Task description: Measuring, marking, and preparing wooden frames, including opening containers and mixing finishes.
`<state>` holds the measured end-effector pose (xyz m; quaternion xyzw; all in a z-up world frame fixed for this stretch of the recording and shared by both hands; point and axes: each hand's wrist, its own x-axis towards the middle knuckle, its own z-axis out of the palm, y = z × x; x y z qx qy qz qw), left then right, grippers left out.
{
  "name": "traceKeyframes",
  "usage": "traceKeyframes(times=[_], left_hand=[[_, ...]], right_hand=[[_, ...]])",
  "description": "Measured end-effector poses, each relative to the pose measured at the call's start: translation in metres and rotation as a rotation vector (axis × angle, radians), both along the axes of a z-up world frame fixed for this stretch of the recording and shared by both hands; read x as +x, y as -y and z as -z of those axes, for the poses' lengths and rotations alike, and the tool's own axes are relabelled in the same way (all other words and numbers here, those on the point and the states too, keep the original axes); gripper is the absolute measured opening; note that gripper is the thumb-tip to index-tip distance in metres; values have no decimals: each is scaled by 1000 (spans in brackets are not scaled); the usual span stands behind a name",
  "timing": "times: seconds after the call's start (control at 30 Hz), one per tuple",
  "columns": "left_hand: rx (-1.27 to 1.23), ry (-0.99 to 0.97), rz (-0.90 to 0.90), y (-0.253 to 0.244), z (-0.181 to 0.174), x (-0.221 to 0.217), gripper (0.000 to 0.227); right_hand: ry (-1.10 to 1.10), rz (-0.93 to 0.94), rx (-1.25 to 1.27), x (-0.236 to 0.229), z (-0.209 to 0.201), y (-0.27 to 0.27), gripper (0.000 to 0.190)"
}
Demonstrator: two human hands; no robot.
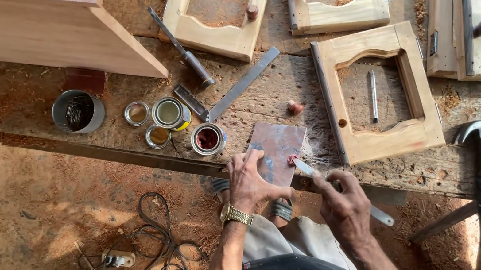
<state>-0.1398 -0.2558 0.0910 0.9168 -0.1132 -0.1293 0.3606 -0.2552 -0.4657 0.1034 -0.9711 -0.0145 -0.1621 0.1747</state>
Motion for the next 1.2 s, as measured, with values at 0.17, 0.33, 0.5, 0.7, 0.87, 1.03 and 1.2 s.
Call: traceKeyframes(times=[0.17, 0.33, 0.5, 0.7, 0.87, 1.03, 1.2], left_hand=[[18, -31, -9, 1, 1, 0, 105], [14, -65, -24, 1, 5, 3, 109], [36, -145, -34, 0, 3, 4, 110], [23, -115, -48, 0, 10, 0, 108], [20, -147, -53, -1, 5, 3, 110], [28, -167, -49, 2, 1, 3, 113], [24, -157, -64, 5, -7, -1, 112]], right_hand=[[-45, 50, 150, -3, -15, -15, 42], [-154, 102, 65, -7, -34, -14, 41], [-20, 38, -40, -7, -51, -11, 44], [-274, 177, 554, 9, -34, -2, 31], [-309, 301, 1031, 10, -9, -15, 39], [-387, 369, 1225, 4, 25, -27, 31], [-185, 313, 1018, -1, 28, -31, 25]])
